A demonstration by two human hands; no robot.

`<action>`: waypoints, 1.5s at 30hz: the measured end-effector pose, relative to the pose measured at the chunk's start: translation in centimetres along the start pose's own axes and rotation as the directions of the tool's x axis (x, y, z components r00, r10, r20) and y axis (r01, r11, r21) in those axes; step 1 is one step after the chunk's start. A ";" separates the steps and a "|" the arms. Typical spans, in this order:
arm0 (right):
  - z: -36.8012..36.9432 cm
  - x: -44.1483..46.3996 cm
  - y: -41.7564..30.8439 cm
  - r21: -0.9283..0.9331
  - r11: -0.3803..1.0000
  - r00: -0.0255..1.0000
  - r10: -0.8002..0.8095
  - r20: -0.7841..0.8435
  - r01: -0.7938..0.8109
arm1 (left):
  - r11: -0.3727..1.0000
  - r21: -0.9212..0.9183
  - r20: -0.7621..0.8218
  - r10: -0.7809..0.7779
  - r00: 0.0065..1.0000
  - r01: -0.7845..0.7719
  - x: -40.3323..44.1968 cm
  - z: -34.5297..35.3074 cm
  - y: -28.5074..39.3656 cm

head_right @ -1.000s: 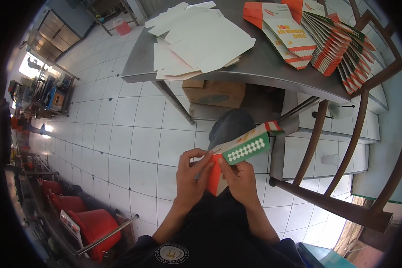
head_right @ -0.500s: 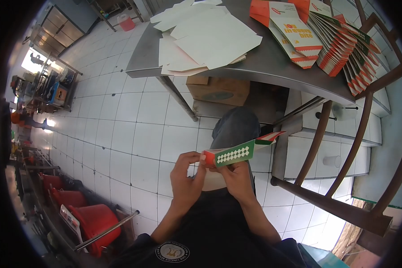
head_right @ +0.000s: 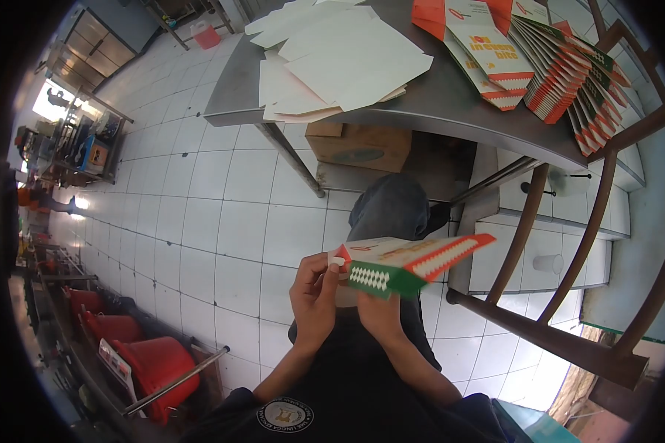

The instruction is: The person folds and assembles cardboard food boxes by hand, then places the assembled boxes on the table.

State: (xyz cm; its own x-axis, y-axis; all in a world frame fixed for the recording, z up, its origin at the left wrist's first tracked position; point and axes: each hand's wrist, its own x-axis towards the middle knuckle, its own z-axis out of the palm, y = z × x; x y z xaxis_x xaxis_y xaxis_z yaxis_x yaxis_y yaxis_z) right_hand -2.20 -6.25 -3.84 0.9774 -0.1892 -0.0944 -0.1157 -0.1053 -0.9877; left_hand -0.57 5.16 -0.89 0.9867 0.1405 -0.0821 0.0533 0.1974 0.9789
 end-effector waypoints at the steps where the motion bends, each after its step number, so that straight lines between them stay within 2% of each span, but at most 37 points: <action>1: -0.1 -0.1 0.3 -0.201 0.976 0.996 -0.084 0.007 0.084 | 0.996 0.075 0.024 0.046 0.999 -0.047 0.1 -0.1 -0.4; 3: 0.1 -0.3 0.9 -0.158 0.986 0.998 -0.058 -0.020 0.054 | 0.965 0.224 0.081 0.124 0.989 -0.140 0.3 -0.7 -1.2; 6: -0.1 -0.3 -0.1 -0.033 0.999 0.999 0.035 0.013 -0.034 | 0.830 0.436 0.182 0.298 0.937 -0.349 0.8 -1.0 0.0; 7: -0.4 -0.2 -0.5 0.017 0.997 0.997 0.070 0.037 -0.070 | 0.821 0.431 0.196 0.320 0.927 -0.375 0.8 -1.0 0.0; 10: -1.4 -0.3 0.7 -0.241 0.969 0.996 -0.029 0.082 0.048 | 0.791 0.433 0.220 0.371 0.902 -0.431 0.7 -0.9 0.5; 12: -2.0 0.2 1.5 -0.001 0.998 0.992 0.060 0.114 -0.060 | 0.768 0.458 0.215 0.393 0.894 -0.448 0.9 -0.8 1.5; 15: -1.9 0.9 1.8 0.253 0.940 0.967 0.192 0.168 -0.230 | 0.758 0.504 0.233 0.343 0.910 -0.415 1.0 -1.1 1.5; 16: -1.8 1.1 1.6 0.314 0.906 0.953 0.234 0.191 -0.285 | 0.805 0.483 0.200 0.281 0.939 -0.344 0.9 -1.3 0.7; 17: -1.5 1.3 1.1 0.215 0.961 0.978 0.144 0.151 -0.175 | 0.844 0.461 0.168 0.220 0.961 -0.274 0.9 -1.7 -0.7; 18: -1.2 2.0 0.5 0.235 0.956 0.975 0.133 0.179 -0.174 | 0.876 0.435 0.136 0.166 0.977 -0.210 1.4 -1.6 -0.9; 20: -0.5 2.1 -0.4 0.282 0.937 0.962 0.139 0.235 -0.204 | 0.880 0.425 0.140 0.171 0.975 -0.215 1.6 -1.8 -0.5; 21: -0.1 1.9 -0.6 0.232 0.967 0.987 0.066 0.150 -0.100 | 0.882 0.421 0.147 0.165 0.975 -0.213 1.5 -1.8 -0.2; 24: 0.1 1.9 -1.1 0.313 0.937 0.981 0.106 0.161 -0.152 | 0.933 0.333 0.108 0.106 0.988 -0.136 1.6 -1.6 -0.8; 27: -0.2 2.5 0.7 0.460 0.833 0.941 0.190 0.281 -0.306 | 0.906 0.413 0.112 0.056 0.992 -0.098 1.7 -1.8 -0.4; 30: 0.2 2.2 1.2 0.320 0.919 0.965 0.171 0.199 -0.229 | 0.853 0.505 0.123 0.079 0.989 -0.131 1.8 -1.0 0.0; 33: 0.2 2.0 1.6 0.346 0.873 0.934 0.281 0.222 -0.345 | 0.893 0.444 0.160 0.005 0.987 -0.077 2.2 -1.4 -0.5; 36: -1.2 1.1 -2.5 0.141 0.974 0.972 0.148 0.185 -0.175 | 0.880 0.472 0.032 -0.075 0.997 0.051 2.6 -1.8 -0.6; 39: -3.5 0.1 -5.0 0.144 0.988 0.988 -0.029 -0.151 0.051 | 0.843 0.527 0.076 -0.172 0.982 0.107 2.5 -3.1 -0.3; 40: -4.4 0.4 -5.1 -0.030 0.996 0.968 -0.091 -0.236 0.086 | 0.796 0.595 0.165 -0.258 0.952 0.112 2.5 -3.5 -0.2; 42: -6.2 2.2 -5.3 -0.376 0.918 0.895 -0.267 -0.357 0.124 | 0.697 0.713 0.316 -0.415 0.853 0.075 2.9 -4.2 -0.1; 43: -6.9 2.7 -4.9 -0.346 0.936 0.943 -0.167 -0.287 0.060 | 0.679 0.732 0.393 -0.483 0.782 0.051 3.0 -4.0 0.4; 45: -7.8 3.5 -3.0 -0.298 0.952 0.989 0.034 -0.144 -0.076 | 0.575 0.818 0.415 -0.564 0.714 -0.020 2.9 -3.2 0.7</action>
State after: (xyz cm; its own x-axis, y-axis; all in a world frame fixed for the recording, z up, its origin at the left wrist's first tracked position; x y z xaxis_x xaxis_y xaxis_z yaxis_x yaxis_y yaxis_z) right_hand 0.17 -14.17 -0.24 0.9373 -0.3309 -0.1093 -0.2373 -0.3767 -0.8954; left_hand 1.84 8.86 -1.03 0.7379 -0.4135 -0.5334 0.1366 -0.6825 0.7180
